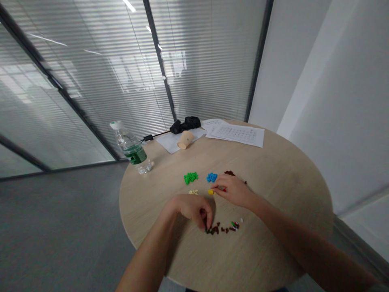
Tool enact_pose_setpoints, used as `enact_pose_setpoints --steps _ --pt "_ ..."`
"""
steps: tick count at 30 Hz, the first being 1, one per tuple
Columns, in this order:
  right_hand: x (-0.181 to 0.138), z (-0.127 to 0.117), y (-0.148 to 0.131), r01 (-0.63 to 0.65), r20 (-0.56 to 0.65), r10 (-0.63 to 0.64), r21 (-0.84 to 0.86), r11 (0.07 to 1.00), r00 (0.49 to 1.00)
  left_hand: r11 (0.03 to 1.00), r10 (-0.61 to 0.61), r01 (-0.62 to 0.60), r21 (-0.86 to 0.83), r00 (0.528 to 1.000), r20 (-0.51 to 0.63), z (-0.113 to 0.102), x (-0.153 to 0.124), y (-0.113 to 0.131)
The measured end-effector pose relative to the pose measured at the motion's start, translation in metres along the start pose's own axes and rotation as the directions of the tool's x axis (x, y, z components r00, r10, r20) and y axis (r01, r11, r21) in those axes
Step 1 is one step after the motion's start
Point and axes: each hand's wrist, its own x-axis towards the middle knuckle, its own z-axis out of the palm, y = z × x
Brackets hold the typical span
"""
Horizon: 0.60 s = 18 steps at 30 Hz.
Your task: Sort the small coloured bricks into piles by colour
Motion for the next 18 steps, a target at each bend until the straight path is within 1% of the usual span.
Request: enact_pose_setpoints --steps 8,13,15,17,18 --pt "0.000 0.000 0.001 0.000 0.022 0.000 0.005 1.000 1.000 1.000 0.001 -0.002 -0.016 1.000 -0.025 0.000 0.000 -0.005" --pt "0.000 0.001 0.001 0.013 0.008 -0.014 0.024 1.000 1.000 0.999 -0.041 0.042 0.014 0.998 -0.046 -0.003 -0.003 -0.001" --pt "0.000 0.000 0.001 0.006 -0.007 -0.006 0.045 0.999 1.000 0.998 -0.049 0.052 0.029 0.994 -0.100 -0.005 -0.005 0.002" --pt "0.001 -0.001 0.001 -0.038 -0.027 0.041 0.077 0.996 0.999 0.998 -0.032 0.043 0.048 0.979 -0.200 -0.008 -0.007 0.005" --pt "0.001 -0.002 0.001 -0.076 -0.034 0.080 0.105 0.992 0.996 0.998 -0.013 0.030 0.059 0.964 -0.266 -0.009 -0.007 0.006"
